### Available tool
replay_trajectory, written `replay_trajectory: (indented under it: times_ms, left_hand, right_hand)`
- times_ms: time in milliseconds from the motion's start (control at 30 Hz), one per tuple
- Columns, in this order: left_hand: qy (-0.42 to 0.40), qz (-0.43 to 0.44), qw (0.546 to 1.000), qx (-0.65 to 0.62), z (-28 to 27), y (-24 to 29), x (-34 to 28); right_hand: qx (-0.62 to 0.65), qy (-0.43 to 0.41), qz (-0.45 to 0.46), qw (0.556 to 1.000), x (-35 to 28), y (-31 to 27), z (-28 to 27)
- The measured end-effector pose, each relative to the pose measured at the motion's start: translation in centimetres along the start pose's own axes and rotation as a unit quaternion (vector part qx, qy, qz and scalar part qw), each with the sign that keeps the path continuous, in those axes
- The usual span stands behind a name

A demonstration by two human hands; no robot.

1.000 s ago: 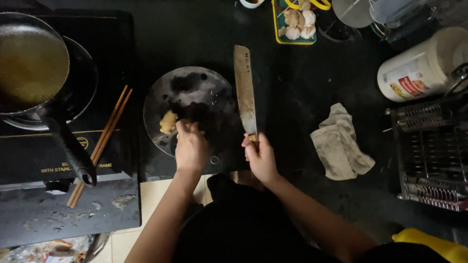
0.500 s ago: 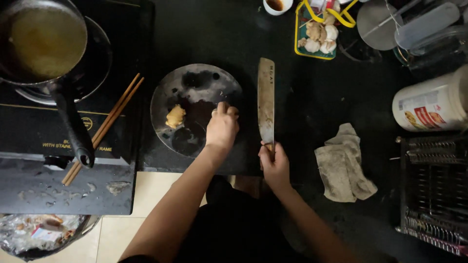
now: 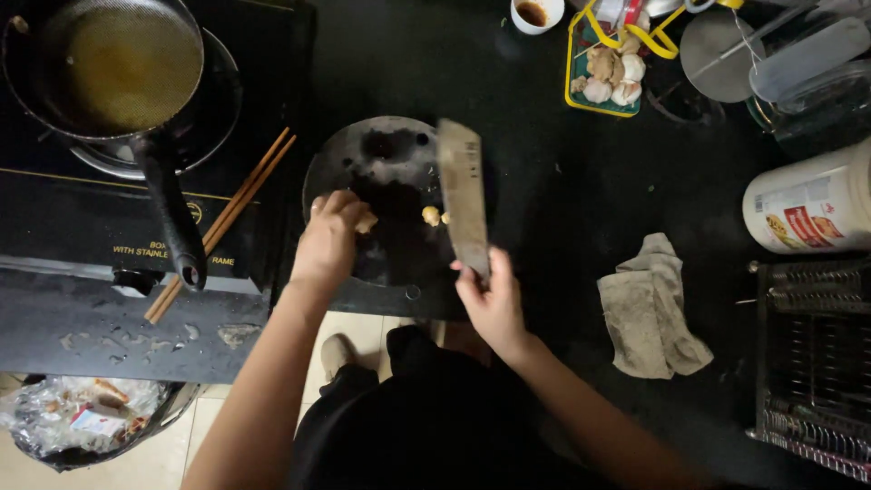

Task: The person is washing and then slicing a piece of ginger on a cutting board.

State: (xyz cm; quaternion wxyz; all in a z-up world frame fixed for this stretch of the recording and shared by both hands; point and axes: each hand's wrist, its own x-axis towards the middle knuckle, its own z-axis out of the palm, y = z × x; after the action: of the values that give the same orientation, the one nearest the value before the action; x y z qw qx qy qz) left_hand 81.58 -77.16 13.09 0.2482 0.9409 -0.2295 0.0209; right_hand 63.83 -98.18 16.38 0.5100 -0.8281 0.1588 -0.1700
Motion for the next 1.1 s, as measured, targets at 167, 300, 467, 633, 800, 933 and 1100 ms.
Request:
replay_trajectory:
  times_ms: [167,300,467,633,800,933,1100]
  left_hand:
    - [-0.015,0.036,0.995,-0.087,-2.3,0.9,-1.0]
    - [0.018,-0.074,0.991,-0.108,-1.3,1.5,-1.2]
    - [-0.019,-0.131,0.989,-0.069,1.4,1.2,-0.7]
    - [-0.055,-0.127,0.987,0.079,1.5,1.6,-0.9]
    - [-0.076,-0.140,0.985,0.064,1.4,2.5,-0.8]
    - [-0.086,-0.139,0.985,0.054,2.1,1.7,-0.6]
    - [-0.065,-0.120,0.982,0.128,-0.4,5.0,-0.9]
  right_hand:
    - [-0.049,-0.079,-0.040,0.995,0.3,-0.6,2.7]
    - [-0.114,-0.102,0.000,0.988,1.0,-2.4,4.3]
    - [-0.276,-0.212,0.019,0.937,1.3,-1.5,5.8]
    - [-0.328,-0.244,-0.026,0.912,1.0,-2.9,5.8]
    - [-0.311,-0.289,0.032,0.905,0.8,-4.8,4.5]
    - [-0.322,-0.298,0.035,0.898,0.3,-3.9,4.2]
    - [-0.292,-0.311,0.081,0.901,0.4,-5.7,3.5]
